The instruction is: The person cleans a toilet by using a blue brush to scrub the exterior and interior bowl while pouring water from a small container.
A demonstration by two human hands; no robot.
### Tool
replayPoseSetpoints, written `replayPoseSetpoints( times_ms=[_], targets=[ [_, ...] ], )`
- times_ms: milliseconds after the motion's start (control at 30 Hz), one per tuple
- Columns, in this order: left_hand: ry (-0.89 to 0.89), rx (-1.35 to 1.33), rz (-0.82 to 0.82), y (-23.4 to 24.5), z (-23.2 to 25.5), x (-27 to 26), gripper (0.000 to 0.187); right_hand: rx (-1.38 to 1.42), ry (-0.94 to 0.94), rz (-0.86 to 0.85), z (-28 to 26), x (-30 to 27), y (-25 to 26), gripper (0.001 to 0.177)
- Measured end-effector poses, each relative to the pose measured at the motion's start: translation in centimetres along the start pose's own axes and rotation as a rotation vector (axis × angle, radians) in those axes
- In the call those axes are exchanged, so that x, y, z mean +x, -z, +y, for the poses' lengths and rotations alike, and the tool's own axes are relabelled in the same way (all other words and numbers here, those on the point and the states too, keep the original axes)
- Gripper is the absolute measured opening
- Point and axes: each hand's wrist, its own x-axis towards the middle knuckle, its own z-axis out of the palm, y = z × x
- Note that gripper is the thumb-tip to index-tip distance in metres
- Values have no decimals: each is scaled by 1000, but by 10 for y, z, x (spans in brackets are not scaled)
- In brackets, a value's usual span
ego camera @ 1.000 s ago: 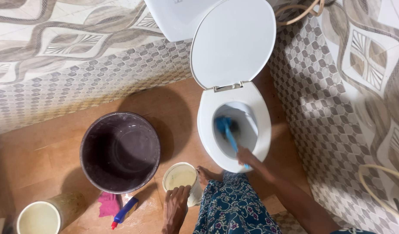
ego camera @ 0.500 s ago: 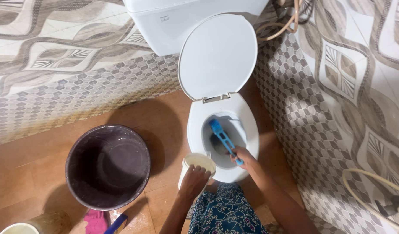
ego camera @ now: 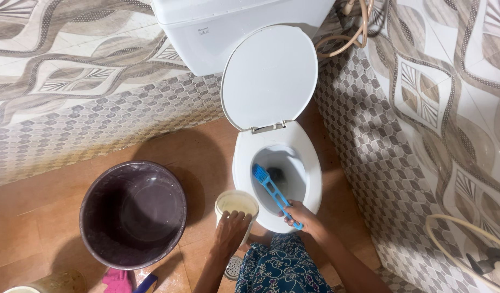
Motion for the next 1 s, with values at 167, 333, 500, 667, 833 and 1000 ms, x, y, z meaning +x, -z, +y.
replayPoseSetpoints(
  times_ms=[167, 333, 500, 667, 833, 1000],
  targets=[
    [-38, -41, -77, -3, 9, -4, 25, 314, 99, 25, -28, -2, 26, 38],
    [-104, 4, -94, -2, 22, 19, 14, 221, 119, 124, -36, -8, 19, 39],
    [-113, 31, -68, 10, 28, 49, 7, -140, 124, 94, -29, -32, -6, 38],
    [-4, -42, 57, 11, 24, 37, 21, -134, 133, 99, -33, -34, 13, 42],
    [201, -144, 132, 3, 32, -6, 47, -184, 188, 182, -30, -31, 8, 48],
    [351, -210, 212, -12, 46, -62, 35, -617, 183, 196, -29, -57, -18, 53]
  ],
)
